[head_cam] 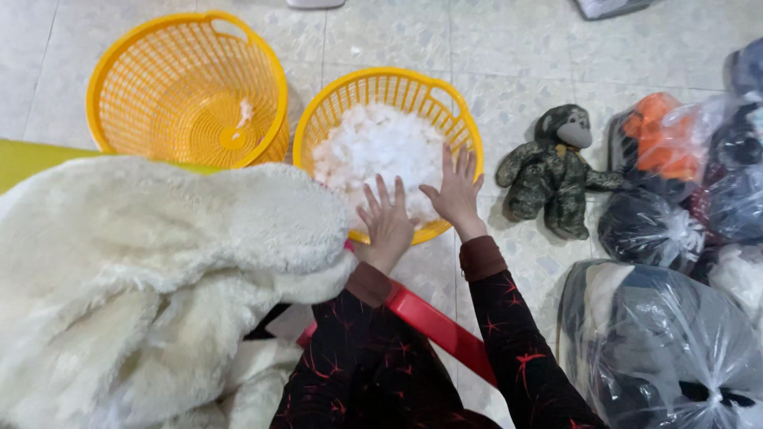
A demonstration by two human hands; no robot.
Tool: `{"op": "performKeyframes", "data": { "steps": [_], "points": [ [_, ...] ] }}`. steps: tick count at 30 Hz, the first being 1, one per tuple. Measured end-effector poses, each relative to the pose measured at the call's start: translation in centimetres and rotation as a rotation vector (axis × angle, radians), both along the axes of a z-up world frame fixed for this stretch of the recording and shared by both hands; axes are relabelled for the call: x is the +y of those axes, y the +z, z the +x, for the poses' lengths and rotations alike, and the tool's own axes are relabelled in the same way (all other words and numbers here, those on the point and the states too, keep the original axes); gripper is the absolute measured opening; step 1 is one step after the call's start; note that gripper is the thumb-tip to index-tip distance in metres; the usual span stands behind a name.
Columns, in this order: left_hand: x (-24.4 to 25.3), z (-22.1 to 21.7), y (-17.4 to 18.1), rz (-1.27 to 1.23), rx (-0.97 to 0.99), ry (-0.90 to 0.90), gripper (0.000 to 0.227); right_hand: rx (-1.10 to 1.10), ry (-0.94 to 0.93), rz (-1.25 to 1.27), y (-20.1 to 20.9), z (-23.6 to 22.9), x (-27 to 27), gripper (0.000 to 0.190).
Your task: The person repeatedly takes handfuls of white synthetic stuffing from a yellow basket and pushes them into an opening on the back of a large white teddy bear. The person works by hand, compressing the stuffing into the bear's body cavity. The bear remains on a yellow table throughout the clip.
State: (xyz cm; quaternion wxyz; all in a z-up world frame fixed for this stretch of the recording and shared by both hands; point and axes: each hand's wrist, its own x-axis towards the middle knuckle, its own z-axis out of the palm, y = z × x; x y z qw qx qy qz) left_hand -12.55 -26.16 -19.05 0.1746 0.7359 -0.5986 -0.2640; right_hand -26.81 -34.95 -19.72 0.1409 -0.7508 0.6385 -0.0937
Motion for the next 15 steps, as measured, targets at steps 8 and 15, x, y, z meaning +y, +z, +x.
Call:
{"op": "performKeyframes", "data": {
  "steps": [8,15],
  "points": [
    [18.8,5.9,13.3,-0.046,0.362,-0.23,0.051,-0.739,0.302,-0.635,9.6,8.2,9.7,0.06],
    [27.8,15.4,24.0,-0.427,-0.105,0.499,0.032,-0.904,1.15,-0.337,14.3,20.5,19.9,0.03]
  ]
}}
